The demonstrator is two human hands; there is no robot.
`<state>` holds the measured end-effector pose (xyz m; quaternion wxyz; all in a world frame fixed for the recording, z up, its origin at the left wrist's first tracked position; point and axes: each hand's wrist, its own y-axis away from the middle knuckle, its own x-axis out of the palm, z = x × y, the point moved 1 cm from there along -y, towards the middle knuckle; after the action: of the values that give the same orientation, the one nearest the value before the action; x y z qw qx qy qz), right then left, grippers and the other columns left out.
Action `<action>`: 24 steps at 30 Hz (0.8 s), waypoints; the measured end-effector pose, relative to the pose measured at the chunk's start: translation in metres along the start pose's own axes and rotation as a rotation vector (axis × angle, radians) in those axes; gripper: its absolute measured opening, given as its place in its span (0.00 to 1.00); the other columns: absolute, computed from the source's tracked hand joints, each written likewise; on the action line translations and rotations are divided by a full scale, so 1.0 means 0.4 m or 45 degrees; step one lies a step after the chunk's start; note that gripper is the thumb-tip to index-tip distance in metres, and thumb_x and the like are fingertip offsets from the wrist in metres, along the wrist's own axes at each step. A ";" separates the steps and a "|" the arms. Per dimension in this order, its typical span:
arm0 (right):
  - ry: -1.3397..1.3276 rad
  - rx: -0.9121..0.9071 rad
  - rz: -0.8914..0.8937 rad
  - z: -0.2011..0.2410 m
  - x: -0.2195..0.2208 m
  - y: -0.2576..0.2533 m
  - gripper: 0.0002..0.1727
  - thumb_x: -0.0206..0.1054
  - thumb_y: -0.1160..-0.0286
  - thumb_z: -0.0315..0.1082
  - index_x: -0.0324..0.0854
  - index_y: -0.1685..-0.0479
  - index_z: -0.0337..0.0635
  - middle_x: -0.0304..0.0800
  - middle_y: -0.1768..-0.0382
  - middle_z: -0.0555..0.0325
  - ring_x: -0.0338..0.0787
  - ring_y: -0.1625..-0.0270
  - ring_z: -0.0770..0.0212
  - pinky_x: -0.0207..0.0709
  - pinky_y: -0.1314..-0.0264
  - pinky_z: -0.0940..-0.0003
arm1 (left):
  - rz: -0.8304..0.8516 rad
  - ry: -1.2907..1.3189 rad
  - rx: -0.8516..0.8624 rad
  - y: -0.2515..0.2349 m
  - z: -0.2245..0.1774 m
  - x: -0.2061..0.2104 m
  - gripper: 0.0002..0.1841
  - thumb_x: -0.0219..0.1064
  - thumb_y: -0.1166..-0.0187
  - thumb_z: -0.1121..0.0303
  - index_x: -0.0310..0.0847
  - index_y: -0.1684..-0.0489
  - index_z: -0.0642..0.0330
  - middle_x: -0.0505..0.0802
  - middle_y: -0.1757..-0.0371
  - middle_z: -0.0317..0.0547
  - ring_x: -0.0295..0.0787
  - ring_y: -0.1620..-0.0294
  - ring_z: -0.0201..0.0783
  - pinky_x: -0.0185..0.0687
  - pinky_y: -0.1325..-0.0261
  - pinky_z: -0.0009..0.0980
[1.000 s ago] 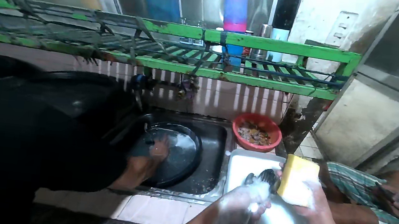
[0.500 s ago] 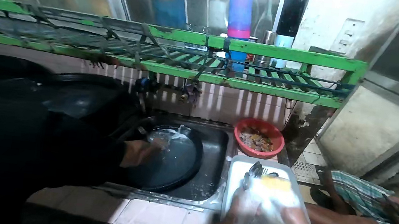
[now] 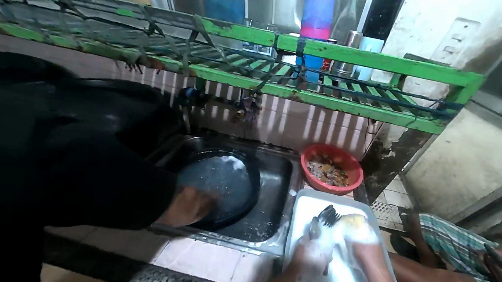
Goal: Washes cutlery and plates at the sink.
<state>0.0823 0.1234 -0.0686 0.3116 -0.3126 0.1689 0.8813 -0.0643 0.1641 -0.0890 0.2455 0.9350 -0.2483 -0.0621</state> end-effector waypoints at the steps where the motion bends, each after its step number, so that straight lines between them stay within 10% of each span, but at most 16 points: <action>1: -0.027 -0.067 -0.110 -0.020 -0.001 -0.024 0.34 0.75 0.27 0.35 0.73 0.23 0.27 0.84 0.30 0.34 0.83 0.24 0.44 0.69 0.16 0.49 | 0.011 0.011 -0.008 0.003 0.004 0.000 0.10 0.69 0.19 0.66 0.81 0.52 0.65 0.86 0.76 0.39 0.80 0.81 0.31 0.78 0.75 0.27; 6: -0.596 0.048 -0.186 -0.033 -0.016 -0.025 0.31 0.70 0.19 0.38 0.69 0.21 0.31 0.85 0.34 0.42 0.87 0.35 0.55 0.79 0.29 0.57 | 0.137 0.107 -0.031 0.019 -0.007 -0.022 0.07 0.67 0.17 0.68 0.81 0.55 0.62 0.85 0.77 0.37 0.79 0.81 0.29 0.76 0.77 0.24; 11: -0.371 0.132 -0.081 0.012 -0.025 0.027 0.27 0.74 0.26 0.31 0.76 0.29 0.29 0.88 0.40 0.40 0.89 0.39 0.52 0.81 0.33 0.53 | 0.375 0.306 -0.064 0.024 -0.001 -0.021 0.08 0.66 0.16 0.67 0.82 0.64 0.61 0.87 0.78 0.39 0.83 0.81 0.31 0.80 0.76 0.26; 17: -0.999 0.240 -0.273 0.013 -0.071 0.027 0.16 0.54 0.08 0.36 0.75 0.36 0.33 0.86 0.61 0.52 0.87 0.66 0.65 0.84 0.67 0.68 | 0.172 0.103 -0.022 0.020 0.006 -0.009 0.04 0.69 0.21 0.70 0.81 0.59 0.61 0.84 0.75 0.37 0.77 0.79 0.29 0.75 0.74 0.26; 24: -0.450 0.226 -0.070 -0.015 -0.009 0.069 0.19 0.63 0.15 0.33 0.80 0.36 0.26 0.89 0.46 0.40 0.88 0.46 0.55 0.82 0.39 0.57 | 0.130 0.200 -0.003 -0.004 0.001 -0.010 0.08 0.64 0.14 0.67 0.81 0.50 0.62 0.86 0.72 0.38 0.82 0.76 0.30 0.79 0.72 0.26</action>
<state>0.0691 0.0983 -0.0680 0.3868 -0.1288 0.1799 0.8952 -0.0672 0.1670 -0.0900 0.2683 0.9228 -0.2756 0.0237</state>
